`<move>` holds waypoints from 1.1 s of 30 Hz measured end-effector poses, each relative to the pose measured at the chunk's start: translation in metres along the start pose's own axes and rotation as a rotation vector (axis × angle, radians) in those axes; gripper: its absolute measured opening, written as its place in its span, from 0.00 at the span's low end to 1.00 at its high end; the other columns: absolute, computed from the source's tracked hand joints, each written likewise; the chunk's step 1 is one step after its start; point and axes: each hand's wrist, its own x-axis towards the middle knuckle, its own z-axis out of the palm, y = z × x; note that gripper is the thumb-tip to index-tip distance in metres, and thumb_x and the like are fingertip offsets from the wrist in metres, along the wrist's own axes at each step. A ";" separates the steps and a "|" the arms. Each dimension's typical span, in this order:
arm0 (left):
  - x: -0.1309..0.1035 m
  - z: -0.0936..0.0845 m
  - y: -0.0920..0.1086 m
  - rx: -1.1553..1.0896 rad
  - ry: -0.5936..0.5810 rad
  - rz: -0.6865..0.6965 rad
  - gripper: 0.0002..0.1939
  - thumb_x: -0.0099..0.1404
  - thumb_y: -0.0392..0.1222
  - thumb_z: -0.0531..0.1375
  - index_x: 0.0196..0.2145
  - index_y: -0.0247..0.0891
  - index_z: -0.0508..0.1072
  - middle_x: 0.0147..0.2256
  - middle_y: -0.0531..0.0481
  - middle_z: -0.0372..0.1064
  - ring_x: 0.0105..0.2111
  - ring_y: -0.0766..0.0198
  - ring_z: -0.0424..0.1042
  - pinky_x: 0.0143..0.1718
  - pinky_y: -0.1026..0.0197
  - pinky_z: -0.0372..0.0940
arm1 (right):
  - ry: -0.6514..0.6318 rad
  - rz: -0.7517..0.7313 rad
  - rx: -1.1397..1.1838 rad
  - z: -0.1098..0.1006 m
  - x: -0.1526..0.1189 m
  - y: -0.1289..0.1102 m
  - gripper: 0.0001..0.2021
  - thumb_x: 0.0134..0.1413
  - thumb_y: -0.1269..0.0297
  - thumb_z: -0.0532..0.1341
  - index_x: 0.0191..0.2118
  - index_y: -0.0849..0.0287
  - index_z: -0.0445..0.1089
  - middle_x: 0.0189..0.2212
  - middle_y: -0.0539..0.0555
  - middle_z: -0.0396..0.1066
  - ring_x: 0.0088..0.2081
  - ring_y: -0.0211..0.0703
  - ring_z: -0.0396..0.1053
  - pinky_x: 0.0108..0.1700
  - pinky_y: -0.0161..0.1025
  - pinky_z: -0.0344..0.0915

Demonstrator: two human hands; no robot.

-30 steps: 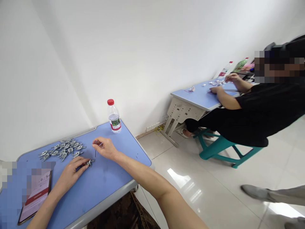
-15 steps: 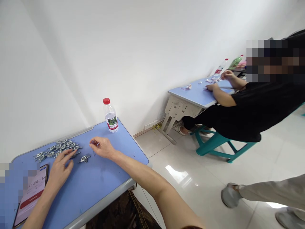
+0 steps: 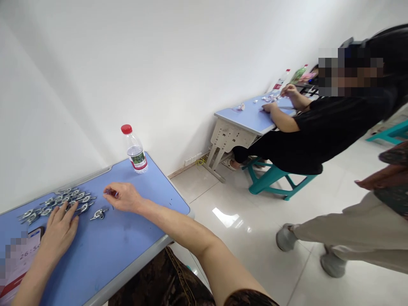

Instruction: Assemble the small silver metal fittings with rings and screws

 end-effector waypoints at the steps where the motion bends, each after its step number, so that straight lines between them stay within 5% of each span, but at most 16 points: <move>1: -0.001 -0.001 -0.001 -0.010 -0.004 0.008 0.26 0.67 0.45 0.42 0.55 0.29 0.65 0.57 0.32 0.56 0.62 0.42 0.47 0.59 0.39 0.52 | -0.007 -0.027 -0.029 0.000 0.000 -0.001 0.05 0.55 0.66 0.58 0.36 0.60 0.69 0.29 0.50 0.71 0.30 0.34 0.67 0.35 0.30 0.64; 12: -0.004 -0.012 0.013 -0.088 -0.020 0.084 0.22 0.66 0.44 0.44 0.53 0.37 0.66 0.55 0.38 0.59 0.54 0.46 0.60 0.54 0.43 0.59 | -0.132 -0.156 -0.198 0.003 -0.005 -0.009 0.04 0.59 0.65 0.56 0.37 0.59 0.67 0.30 0.51 0.72 0.33 0.37 0.68 0.38 0.33 0.63; 16: -0.005 -0.025 0.026 0.019 0.001 0.057 0.22 0.65 0.46 0.46 0.52 0.41 0.67 0.53 0.40 0.62 0.52 0.42 0.61 0.48 0.40 0.61 | -0.128 -0.147 -0.230 0.001 -0.005 -0.010 0.04 0.58 0.65 0.57 0.37 0.59 0.67 0.29 0.50 0.72 0.30 0.36 0.68 0.38 0.32 0.63; 21: -0.007 -0.035 0.049 -0.073 0.025 0.193 0.21 0.63 0.39 0.46 0.51 0.44 0.68 0.51 0.45 0.66 0.47 0.48 0.66 0.45 0.45 0.62 | -0.087 -0.136 -0.221 0.004 -0.005 0.000 0.05 0.58 0.64 0.57 0.37 0.59 0.67 0.26 0.49 0.71 0.30 0.35 0.68 0.36 0.31 0.64; 33: -0.017 -0.017 0.056 -0.276 -0.118 0.187 0.16 0.68 0.46 0.47 0.44 0.42 0.72 0.44 0.46 0.68 0.45 0.55 0.68 0.45 0.54 0.64 | -0.018 -0.125 -0.123 0.002 -0.007 0.003 0.06 0.56 0.64 0.57 0.37 0.61 0.68 0.27 0.51 0.71 0.28 0.34 0.67 0.34 0.30 0.65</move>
